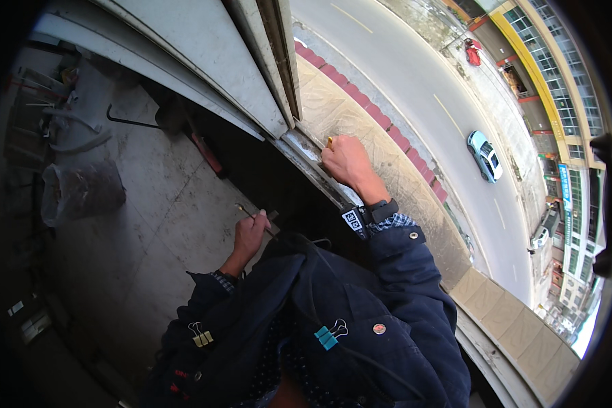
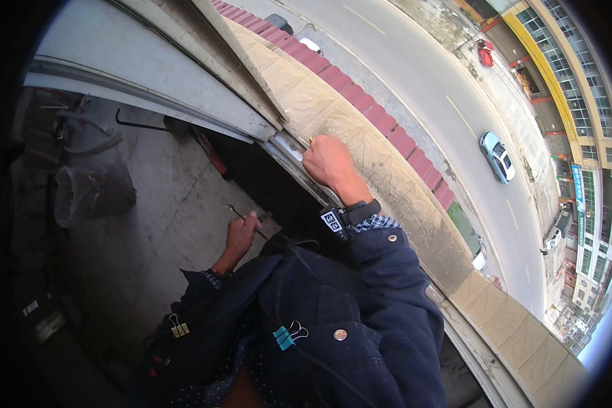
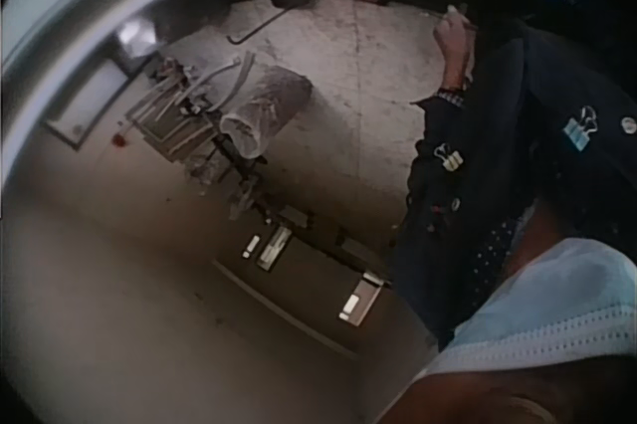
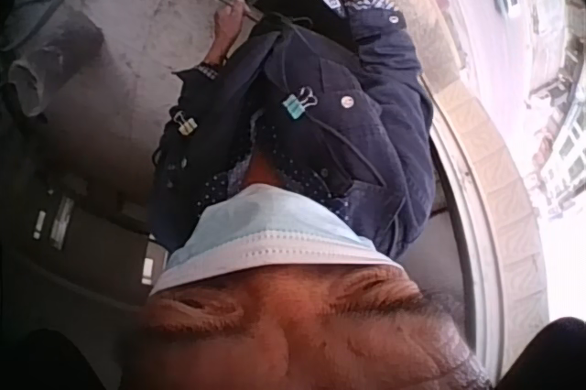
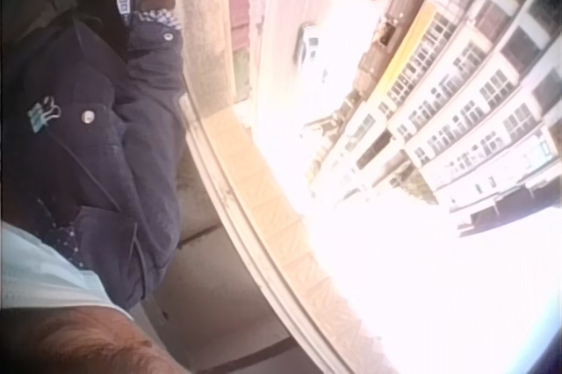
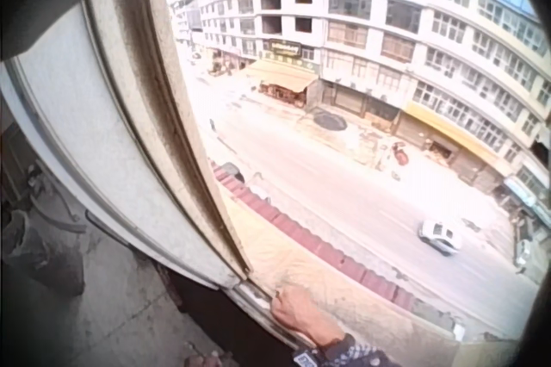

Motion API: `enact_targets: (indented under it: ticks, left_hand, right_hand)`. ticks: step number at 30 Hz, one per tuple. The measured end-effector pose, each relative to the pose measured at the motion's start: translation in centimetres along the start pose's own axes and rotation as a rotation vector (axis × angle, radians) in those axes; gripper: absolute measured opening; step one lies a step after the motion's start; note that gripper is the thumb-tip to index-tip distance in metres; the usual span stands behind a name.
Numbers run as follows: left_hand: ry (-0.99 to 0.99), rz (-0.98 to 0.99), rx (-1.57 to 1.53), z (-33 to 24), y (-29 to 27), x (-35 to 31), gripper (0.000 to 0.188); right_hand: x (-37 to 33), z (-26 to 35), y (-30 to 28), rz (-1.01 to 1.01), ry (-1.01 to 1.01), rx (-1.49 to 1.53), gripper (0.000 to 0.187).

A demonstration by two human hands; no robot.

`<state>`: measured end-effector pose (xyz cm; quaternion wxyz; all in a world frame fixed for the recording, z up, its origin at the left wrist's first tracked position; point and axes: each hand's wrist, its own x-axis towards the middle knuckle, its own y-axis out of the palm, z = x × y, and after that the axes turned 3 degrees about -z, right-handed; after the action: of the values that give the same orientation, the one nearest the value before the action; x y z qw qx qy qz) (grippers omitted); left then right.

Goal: The person applies a white sealant along the window frame using a small brush and a putty knife. They spread the material evenly along the joint, occasionally smoothing it with the putty knife. The work is performed on an upper-floor window overlooking a street.

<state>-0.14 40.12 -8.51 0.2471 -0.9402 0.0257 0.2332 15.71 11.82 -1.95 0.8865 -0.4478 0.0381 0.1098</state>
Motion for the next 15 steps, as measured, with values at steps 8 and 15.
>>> enact_targets:
  ticks: [8, 15]
  left_hand:
    - [0.001, 0.028, -0.012, -0.4, 0.4, 0.4, 0.049]
    - [-0.006, 0.01, -0.021, -0.8, 0.5, 0.5, 0.048]
  right_hand:
    - [0.4, 1.4, 0.5, -0.283, -0.088, 0.451, 0.022]
    - [-0.9, 0.7, -0.1, 0.034, 0.001, -0.139, 0.023]
